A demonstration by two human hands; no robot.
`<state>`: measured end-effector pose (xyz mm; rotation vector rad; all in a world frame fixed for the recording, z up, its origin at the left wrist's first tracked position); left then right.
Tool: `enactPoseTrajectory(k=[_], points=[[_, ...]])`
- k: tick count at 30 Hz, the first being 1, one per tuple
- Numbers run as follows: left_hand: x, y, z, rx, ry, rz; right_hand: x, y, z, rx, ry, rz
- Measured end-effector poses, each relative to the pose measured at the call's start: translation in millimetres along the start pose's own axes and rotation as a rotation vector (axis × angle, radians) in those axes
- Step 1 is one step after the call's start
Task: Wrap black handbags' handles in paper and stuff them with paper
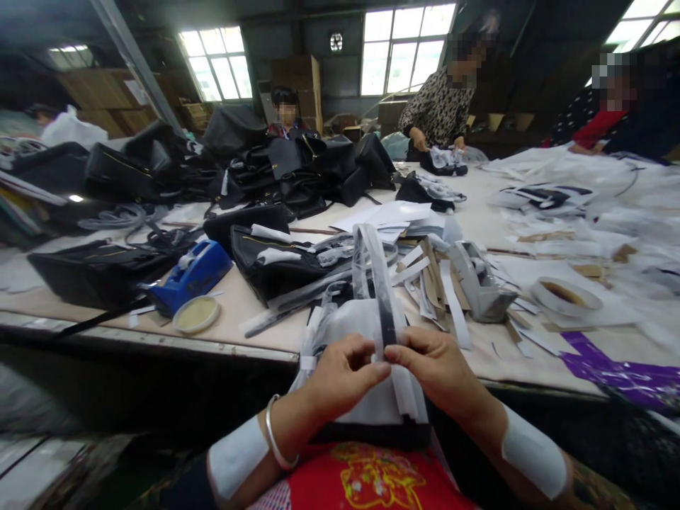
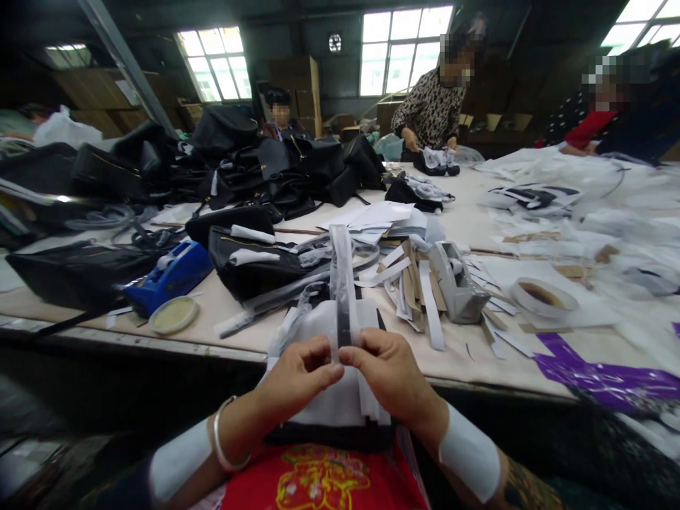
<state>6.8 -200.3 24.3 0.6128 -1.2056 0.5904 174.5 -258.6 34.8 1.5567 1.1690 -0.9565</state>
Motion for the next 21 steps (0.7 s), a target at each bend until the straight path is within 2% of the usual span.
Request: enactPoseTrajectory(k=[2,3,4,6,8,10,13,16,19,21], points=[[0,3.0,-1,-0.207,0.129,0.268,-1,1,4,-0.073,0.169,0.192],[0,2.5,-1,-0.235,0.165,0.378,0,0,5,-0.108,0.263,0.283],[0,0.9,-2,-0.208,0.183,0.453,0,-2,7,-0.14,0.352,0.365],[1,-4.3,-4,-0.069,0.195,0.504,2,-5,9,-0.158,0.485,0.513],[5,-8.7,-5,0.051,0.162,0.451,2,-6,10,-0.124,0.519,0.596],[10,-9.2,-3,0.125,0.04,0.297,0,-4,9,-0.113,0.431,0.512],[13,-6.2,3,0.191,-0.184,0.002,-7,2,5,-0.187,0.147,0.107],[4,-8.8,7,0.22,-0.268,-0.26,-11,2,-1,-0.158,-0.135,-0.22],[-7,-15.0,7,0.292,-0.259,-0.41,-11,-6,-4,-0.014,-0.289,-0.227],[-9,-15.3,6,0.32,-0.227,-0.406,-12,-12,-3,0.043,-0.259,-0.171]])
Point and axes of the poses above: each hand's wrist, its own z-axis away from the middle knuckle, its own y-axis out of the back of the hand, x = y × z, the point moved 1 cm from there along -z, towards the middle knuckle, and after that the axes turned 13 degrees about y, right-handed, at the moved point
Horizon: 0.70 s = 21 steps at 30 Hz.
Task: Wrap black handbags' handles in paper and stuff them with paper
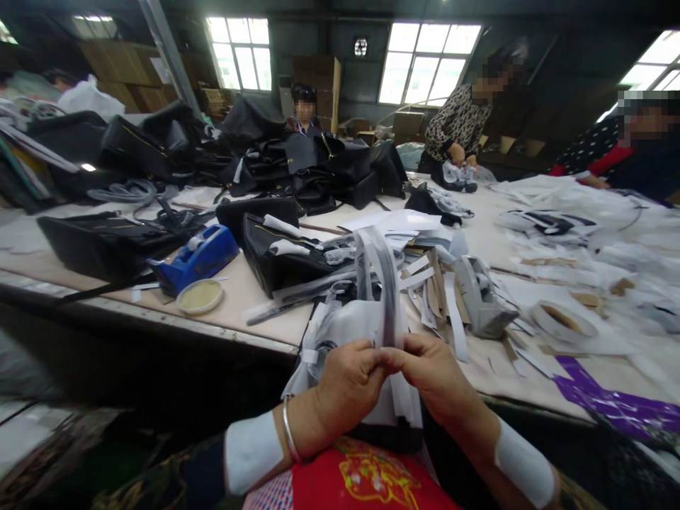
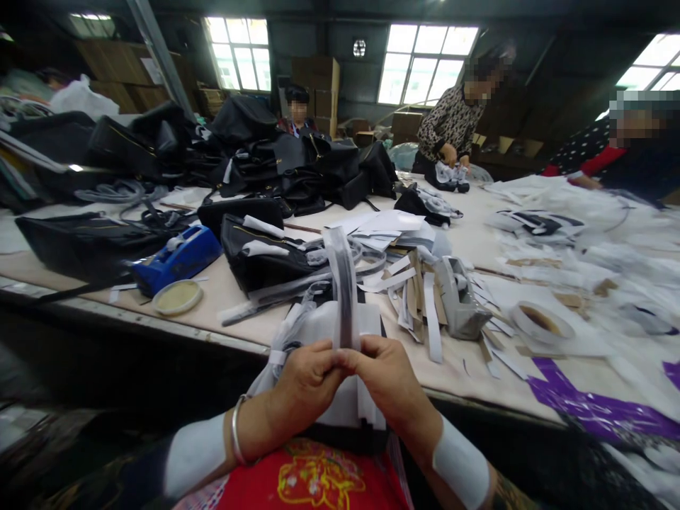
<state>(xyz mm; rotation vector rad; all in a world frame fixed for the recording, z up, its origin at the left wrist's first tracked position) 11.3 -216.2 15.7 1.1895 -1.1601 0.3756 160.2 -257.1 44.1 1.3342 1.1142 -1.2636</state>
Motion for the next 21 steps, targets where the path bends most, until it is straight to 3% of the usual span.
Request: enactPoseTrajectory(k=[2,7,9,13,16,18,21], points=[[2,5.8,-2,-0.091,0.066,0.126,0,-2,3,-0.004,0.111,0.082],[6,26.7,-8,-0.625,0.44,0.937,5,7,9,-0.154,0.534,0.463],[5,26.5,-9,-0.665,0.528,1.139,9,10,8,-0.204,0.713,0.616],[-1,13.0,-8,-0.555,0.554,1.172,16,9,6,-0.217,0.913,0.849],[-2,8.5,-8,-0.43,0.532,1.07,13,9,4,-0.218,0.827,0.776],[1,11.0,-10,-0.327,0.466,0.879,10,14,2,-0.267,0.622,0.562],[7,14.6,-12,-0.23,0.185,0.511,9,23,-3,-0.332,0.213,0.08]])
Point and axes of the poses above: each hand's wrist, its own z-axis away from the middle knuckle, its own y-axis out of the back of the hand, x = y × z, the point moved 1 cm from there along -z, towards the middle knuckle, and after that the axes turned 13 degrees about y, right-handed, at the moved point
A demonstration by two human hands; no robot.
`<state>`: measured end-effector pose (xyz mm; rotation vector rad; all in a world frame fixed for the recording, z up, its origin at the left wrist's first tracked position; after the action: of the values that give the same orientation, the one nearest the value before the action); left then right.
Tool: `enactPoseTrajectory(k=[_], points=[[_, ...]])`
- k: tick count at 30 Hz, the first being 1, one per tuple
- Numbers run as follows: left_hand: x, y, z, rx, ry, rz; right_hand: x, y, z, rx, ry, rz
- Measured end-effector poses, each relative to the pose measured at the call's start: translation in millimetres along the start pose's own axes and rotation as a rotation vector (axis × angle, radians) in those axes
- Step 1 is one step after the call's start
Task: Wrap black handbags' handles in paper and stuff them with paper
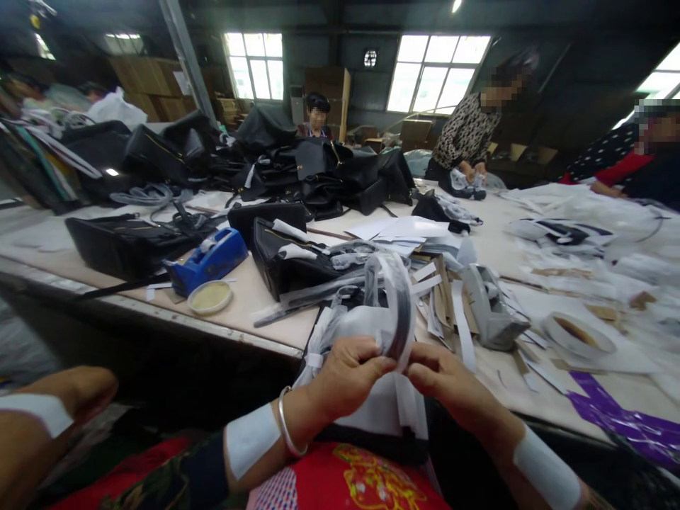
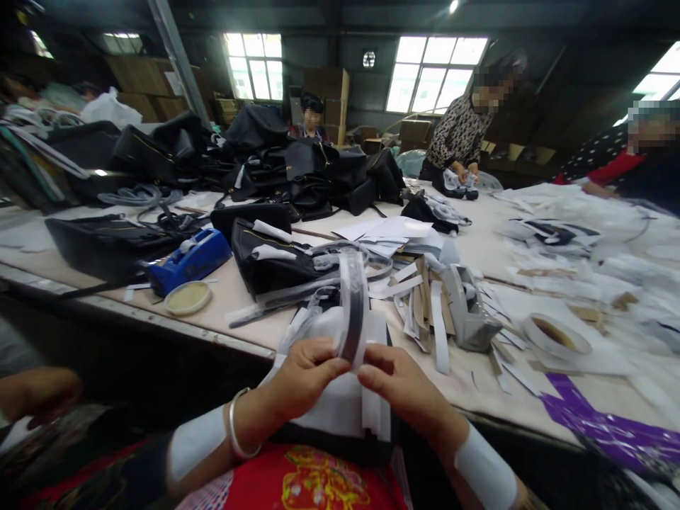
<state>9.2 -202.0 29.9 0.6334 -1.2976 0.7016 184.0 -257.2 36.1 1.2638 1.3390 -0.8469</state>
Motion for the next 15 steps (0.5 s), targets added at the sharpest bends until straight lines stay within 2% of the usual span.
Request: enactPoseTrajectory(k=[3,5,7,9,12,15], points=[[1,-5.2,-3,-0.06,-0.218,-0.241,4,8,-1,0.146,-0.224,-0.357],[-1,-8.5,-6,-0.085,-0.264,-0.303,5,10,-2,0.235,-0.289,-0.413],[-1,-9.6,-9,-0.092,-0.254,-0.31,2,10,-2,0.265,-0.263,-0.351],[1,-8.9,-13,-0.131,-0.142,-0.234,-2,9,-2,0.241,-0.161,-0.181],[3,-8.1,-17,-0.173,0.16,0.108,-8,6,-1,0.178,0.056,0.2],[3,-10.7,-21,-0.11,0.32,0.454,-7,0,0,0.137,0.306,0.537]])
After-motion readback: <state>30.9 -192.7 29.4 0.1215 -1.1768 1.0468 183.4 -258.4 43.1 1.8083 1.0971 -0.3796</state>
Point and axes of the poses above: each hand's wrist, its own z-axis away from the middle knuckle, its own y-axis out of the back of the hand, x = y × z, the point moved 1 cm from there along -z, towards the middle knuckle, and after that the axes turned 13 degrees about y, right-handed, at the moved point
